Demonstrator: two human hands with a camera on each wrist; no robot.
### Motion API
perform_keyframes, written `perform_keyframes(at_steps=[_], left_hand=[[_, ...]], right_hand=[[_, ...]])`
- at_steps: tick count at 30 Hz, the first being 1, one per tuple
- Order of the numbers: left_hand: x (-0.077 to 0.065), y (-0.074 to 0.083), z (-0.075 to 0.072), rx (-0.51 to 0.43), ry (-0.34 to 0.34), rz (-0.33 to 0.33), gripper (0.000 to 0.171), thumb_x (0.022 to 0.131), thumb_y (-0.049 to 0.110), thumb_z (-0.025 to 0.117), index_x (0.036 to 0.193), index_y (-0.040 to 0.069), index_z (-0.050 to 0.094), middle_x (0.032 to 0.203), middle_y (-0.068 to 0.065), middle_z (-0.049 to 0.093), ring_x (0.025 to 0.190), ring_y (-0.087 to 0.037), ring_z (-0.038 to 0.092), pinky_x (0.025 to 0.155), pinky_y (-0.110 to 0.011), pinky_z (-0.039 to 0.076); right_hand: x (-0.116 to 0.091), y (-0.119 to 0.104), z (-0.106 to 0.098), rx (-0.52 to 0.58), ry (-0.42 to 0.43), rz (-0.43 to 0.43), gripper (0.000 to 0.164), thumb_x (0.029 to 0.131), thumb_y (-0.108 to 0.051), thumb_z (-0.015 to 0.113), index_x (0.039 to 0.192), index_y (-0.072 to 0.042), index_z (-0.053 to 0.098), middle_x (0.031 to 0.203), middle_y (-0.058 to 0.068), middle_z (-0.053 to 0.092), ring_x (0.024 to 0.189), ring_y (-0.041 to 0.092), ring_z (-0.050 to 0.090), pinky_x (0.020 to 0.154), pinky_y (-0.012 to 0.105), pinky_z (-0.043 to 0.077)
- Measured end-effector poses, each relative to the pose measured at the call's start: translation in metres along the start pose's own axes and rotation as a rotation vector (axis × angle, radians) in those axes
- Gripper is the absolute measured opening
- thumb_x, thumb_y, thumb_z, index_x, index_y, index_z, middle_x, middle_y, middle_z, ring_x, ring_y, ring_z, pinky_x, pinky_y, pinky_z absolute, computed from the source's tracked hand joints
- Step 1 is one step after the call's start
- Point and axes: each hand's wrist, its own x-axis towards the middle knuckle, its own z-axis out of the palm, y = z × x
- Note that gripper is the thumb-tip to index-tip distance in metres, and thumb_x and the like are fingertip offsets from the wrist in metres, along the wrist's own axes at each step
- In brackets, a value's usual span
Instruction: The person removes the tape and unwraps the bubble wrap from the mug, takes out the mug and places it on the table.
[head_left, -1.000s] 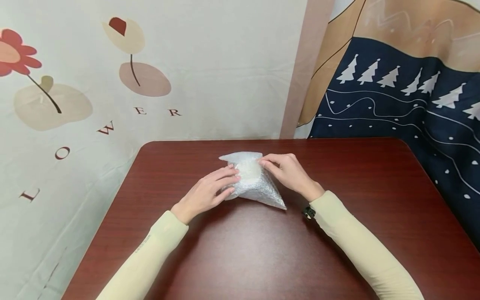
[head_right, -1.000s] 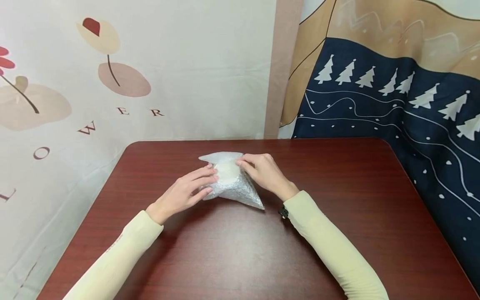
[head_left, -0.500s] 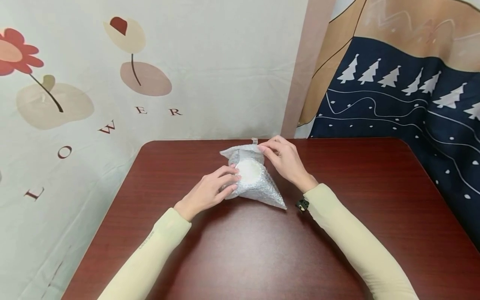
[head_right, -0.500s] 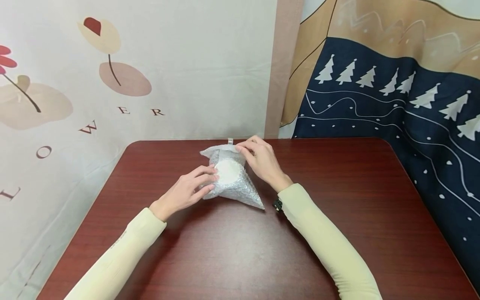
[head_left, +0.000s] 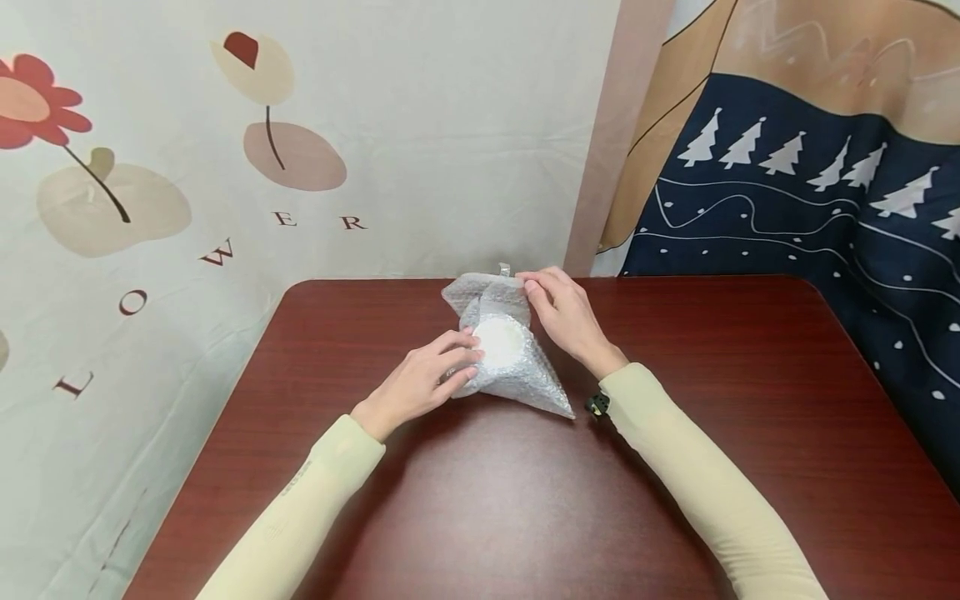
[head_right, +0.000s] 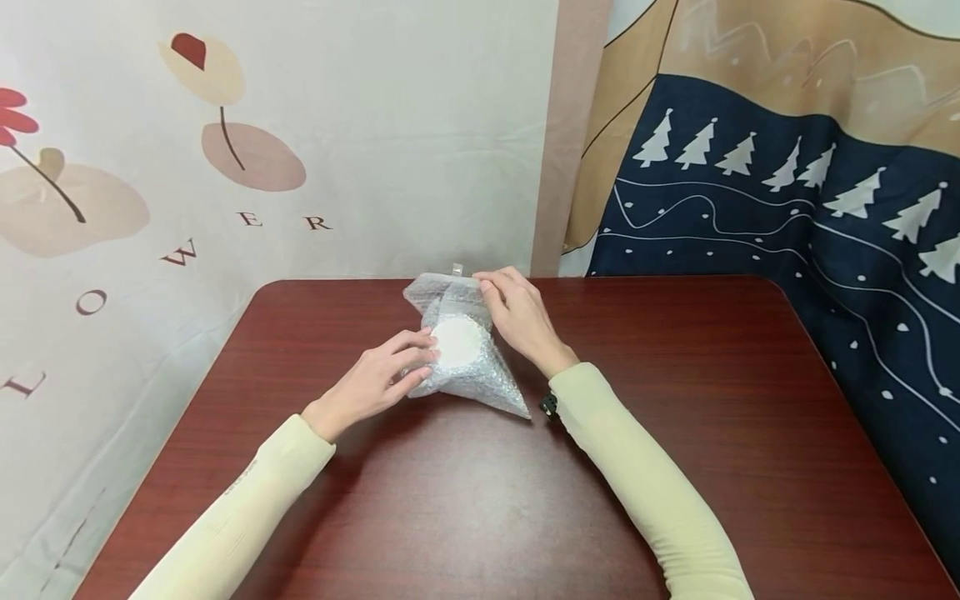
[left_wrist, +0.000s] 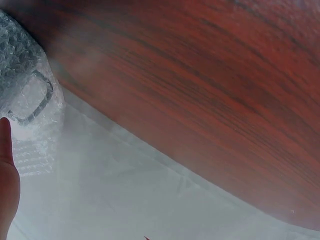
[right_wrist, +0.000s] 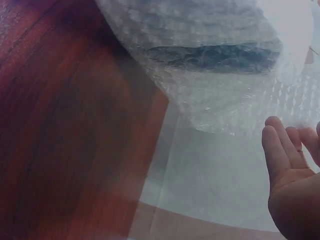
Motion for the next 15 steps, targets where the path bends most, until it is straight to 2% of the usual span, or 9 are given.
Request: perform_keyframes(at_steps=[8,12,15], left_hand=[[0.0,-0.001,0.002,0.003,0.006,0.008,0.02,0.1,0.015,0.07,0.118,0.009,0.074,0.13,-0.004,0.063,0.138,-0.021,0.054,0.1,-0.038,0.054],[0.0,-0.002,0.002,0.003,0.012,0.009,0.02,0.099,0.014,0.071,0.118,0.009,0.074,0.13,-0.004,0.063,0.138,-0.023,0.055,0.099,-0.039,0.054],[-0.001,-0.002,0.003,0.003,0.018,0.011,0.02,0.098,0.013,0.072,0.118,0.009,0.074,0.131,-0.004,0.063,0.137,-0.024,0.055,0.099,-0.04,0.054]], right_hand=[[-0.004,0.006,0.0,0.076,-0.085,0.039,0.045,0.109,-0.018,0.05,0.154,-0.01,0.051,0.133,0.008,0.062,0.121,0.021,0.059,0.105,0.041,0.047],[-0.008,0.008,-0.002,0.152,-0.106,0.061,0.049,0.11,-0.02,0.05,0.158,-0.011,0.044,0.144,0.008,0.06,0.133,0.02,0.056,0.111,0.042,0.045],[-0.014,0.009,-0.005,0.17,-0.114,0.062,0.049,0.109,-0.021,0.052,0.157,-0.012,0.045,0.149,0.007,0.058,0.137,0.019,0.054,0.113,0.043,0.044]])
